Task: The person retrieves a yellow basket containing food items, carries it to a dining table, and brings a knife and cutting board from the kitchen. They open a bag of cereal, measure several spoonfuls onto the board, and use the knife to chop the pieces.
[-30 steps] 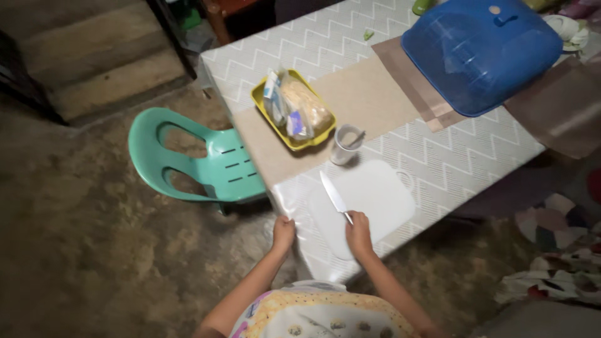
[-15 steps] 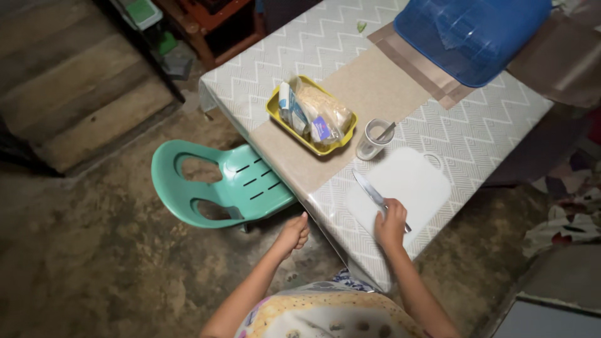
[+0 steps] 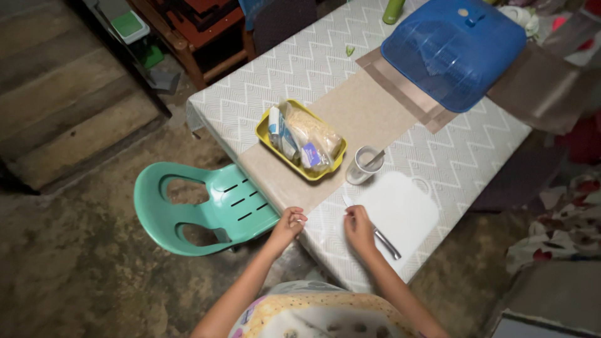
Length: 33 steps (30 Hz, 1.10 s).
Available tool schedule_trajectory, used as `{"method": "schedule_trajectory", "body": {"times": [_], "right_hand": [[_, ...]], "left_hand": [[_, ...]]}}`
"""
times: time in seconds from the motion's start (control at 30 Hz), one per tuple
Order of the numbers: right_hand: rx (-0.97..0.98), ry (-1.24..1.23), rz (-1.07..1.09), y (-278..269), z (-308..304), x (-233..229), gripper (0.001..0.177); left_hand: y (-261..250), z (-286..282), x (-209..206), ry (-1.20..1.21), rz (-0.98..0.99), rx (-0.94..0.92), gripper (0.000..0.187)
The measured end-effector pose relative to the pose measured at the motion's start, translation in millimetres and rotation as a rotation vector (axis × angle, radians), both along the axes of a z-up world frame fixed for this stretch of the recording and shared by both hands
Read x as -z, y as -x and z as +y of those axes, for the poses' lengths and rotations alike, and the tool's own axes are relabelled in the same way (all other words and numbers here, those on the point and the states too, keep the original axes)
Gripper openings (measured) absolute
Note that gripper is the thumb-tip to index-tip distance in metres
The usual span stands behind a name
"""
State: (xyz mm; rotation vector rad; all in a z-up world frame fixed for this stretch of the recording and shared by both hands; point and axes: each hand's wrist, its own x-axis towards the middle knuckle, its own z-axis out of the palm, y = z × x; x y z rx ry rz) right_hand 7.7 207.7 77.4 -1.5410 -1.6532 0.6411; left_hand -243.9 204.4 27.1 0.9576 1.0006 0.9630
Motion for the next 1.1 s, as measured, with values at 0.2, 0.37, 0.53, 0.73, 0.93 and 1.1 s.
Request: {"method": "schedule_trajectory", "body": {"times": [0.2,0.37,0.53,0.73,0.93,1.1], "right_hand": [[-0.150,-0.036,0.021,8,35,0,0.005],[-0.079,-0.042,0.049,18,73,-6,0.009],[0.055,-0.059,0.084,41,112,-7,0.009],[0.236,-0.143,0.040,69,162,11,0.011],[0.383,-0.246,-0.086,55,226,62,0.026],[0.384,0.577,0.564,28,238,57,0.049]], "left_hand": [[0,43,4,0.046,0.004,-0.135,0.021],[7,97,2,0.050,-0.033,-0.173,0.036],[24,176,-1,-0.089,-0.016,-0.289,0.019],[52,271,6,-0.418,0.376,-0.395,0.019],[54,319,31,-0.505,0.696,-0.279,0.038],[50,347,8,-0.271,0.658,-0.198,0.051]]}}
